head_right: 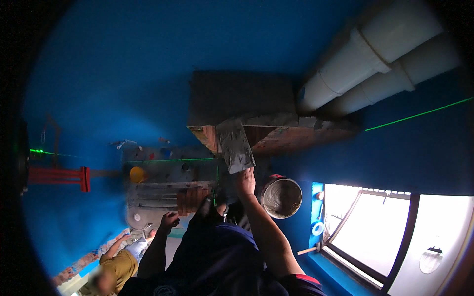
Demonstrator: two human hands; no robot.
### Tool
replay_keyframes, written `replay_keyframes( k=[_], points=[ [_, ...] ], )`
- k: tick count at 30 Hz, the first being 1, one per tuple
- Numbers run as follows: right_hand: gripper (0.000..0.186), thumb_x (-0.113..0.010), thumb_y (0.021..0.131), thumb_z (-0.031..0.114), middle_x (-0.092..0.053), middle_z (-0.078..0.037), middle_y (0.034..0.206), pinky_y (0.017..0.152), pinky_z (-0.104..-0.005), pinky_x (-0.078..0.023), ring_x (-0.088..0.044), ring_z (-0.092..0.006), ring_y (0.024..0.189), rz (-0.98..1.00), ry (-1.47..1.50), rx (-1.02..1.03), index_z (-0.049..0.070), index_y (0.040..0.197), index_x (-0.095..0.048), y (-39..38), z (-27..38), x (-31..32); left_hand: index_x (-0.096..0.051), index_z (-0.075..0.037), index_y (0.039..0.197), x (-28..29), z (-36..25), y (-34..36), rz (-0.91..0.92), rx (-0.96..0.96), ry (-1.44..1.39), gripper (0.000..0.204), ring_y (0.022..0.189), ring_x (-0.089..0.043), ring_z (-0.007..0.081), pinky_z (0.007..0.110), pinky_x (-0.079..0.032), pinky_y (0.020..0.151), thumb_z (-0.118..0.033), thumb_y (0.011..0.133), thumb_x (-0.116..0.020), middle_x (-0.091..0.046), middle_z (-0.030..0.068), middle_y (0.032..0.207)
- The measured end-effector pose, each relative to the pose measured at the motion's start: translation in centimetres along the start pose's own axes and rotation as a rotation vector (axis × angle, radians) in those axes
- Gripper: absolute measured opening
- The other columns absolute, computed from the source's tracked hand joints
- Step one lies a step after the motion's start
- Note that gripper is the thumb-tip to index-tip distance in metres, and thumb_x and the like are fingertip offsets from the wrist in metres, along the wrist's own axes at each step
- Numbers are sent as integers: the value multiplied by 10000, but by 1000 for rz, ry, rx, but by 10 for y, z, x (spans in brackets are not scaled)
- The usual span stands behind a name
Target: The person picks up bricks from a pile and places them onto a metal platform, then uses a trowel to apply mortar onto a brick wall structure and positions a slate tile onto the wet mortar.
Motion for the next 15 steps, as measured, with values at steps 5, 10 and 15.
replay_keyframes(
  k=[5, 10, 15],
  points=[
    [412, -530, 796, 135, -437, -284, 1177, 817, -455, -468, -508, -436, 1000, 27, -31, 116, -35, 1160, -437, -37, -74, 24, -541, -52, 803, -15, -11, 1, 4, 2, -33, 186, 519, -527, 124, 260, -389, 449, -221, 863, -591, -566, 45, 641],
    [325, -556, 794, 217, -550, -246, 1052, 735, -463, -488, -586, -407, 869, 138, -66, -549, 8, 1034, -490, -106, -211, 38, -546, -43, 893, -17, -25, -1, 53, 125, 111, 201, 603, -552, 136, 269, -433, 527, -239, 866, -584, -590, 63, 723],
    [248, -651, 741, 260, -656, -168, 786, 643, -411, -528, -653, -315, 721, 234, -47, -853, 56, 870, -594, -147, -325, 24, -591, -27, 1087, -34, -68, 1, 141, -84, 604, 273, 663, -588, 143, 257, -490, 577, -168, 854, -584, -615, 69, 796]
  ],
)
Point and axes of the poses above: each hand's wrist, its own y-axis towards the middle knuckle, its own x-axis out of the back of the hand, z = x × y, the point moved 6 cm from there along y, towards the middle knuckle
